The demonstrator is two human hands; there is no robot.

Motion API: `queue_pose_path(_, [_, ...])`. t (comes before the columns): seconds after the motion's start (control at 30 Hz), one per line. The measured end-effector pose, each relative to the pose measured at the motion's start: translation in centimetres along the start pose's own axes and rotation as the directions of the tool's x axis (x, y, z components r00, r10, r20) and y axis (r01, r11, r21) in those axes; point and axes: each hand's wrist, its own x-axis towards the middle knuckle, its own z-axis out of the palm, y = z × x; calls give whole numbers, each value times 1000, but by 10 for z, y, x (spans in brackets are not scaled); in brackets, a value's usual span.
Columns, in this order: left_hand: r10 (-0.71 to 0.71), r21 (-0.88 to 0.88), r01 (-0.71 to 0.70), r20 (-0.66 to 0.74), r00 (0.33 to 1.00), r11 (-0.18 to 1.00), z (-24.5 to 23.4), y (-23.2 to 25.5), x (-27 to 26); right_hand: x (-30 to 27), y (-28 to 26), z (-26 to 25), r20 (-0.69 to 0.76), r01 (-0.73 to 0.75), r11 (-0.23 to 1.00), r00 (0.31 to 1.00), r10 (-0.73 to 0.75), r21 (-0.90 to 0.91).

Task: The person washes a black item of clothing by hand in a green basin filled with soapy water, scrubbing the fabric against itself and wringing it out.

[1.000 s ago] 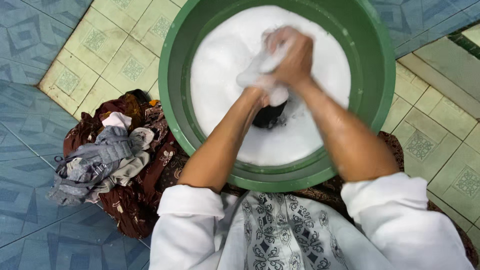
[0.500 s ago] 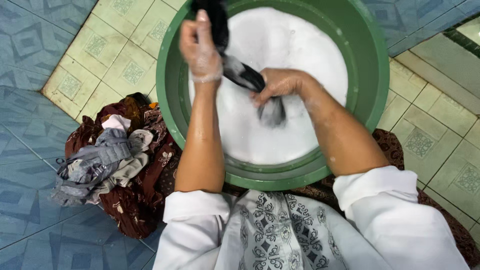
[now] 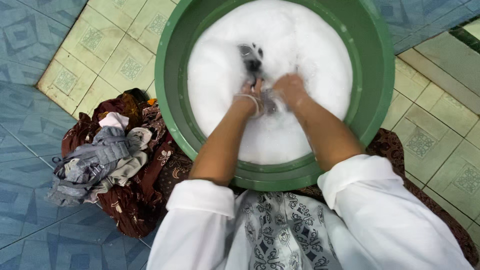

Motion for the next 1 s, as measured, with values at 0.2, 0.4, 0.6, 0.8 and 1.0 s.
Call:
queue_pose_path(0.2, [58,43,-59,25,998,997,9,-7,15,-1,-4,-1,59,37,989,997,-46,143])
queue_pose_path(0.4, [150,-41,-154,-88,985,987,-22,-7,0,-45,35,-97,-235,178,881,969,-79,438])
queue_pose_path(0.6, [419,-514,-660,-514,749,548,-120,0,-109,-186,67,-191,-686,553,645,726,-60,528])
queue_pose_path(0.8, [487,-286,-817,-687,540,502,-182,10,-221,-301,58,-262,-865,625,739,487,-117,252])
queue_pose_path(1.0, [334,-214,-617,-685,648,757,-169,-6,-190,-238,49,-245,-661,528,605,750,-3,596])
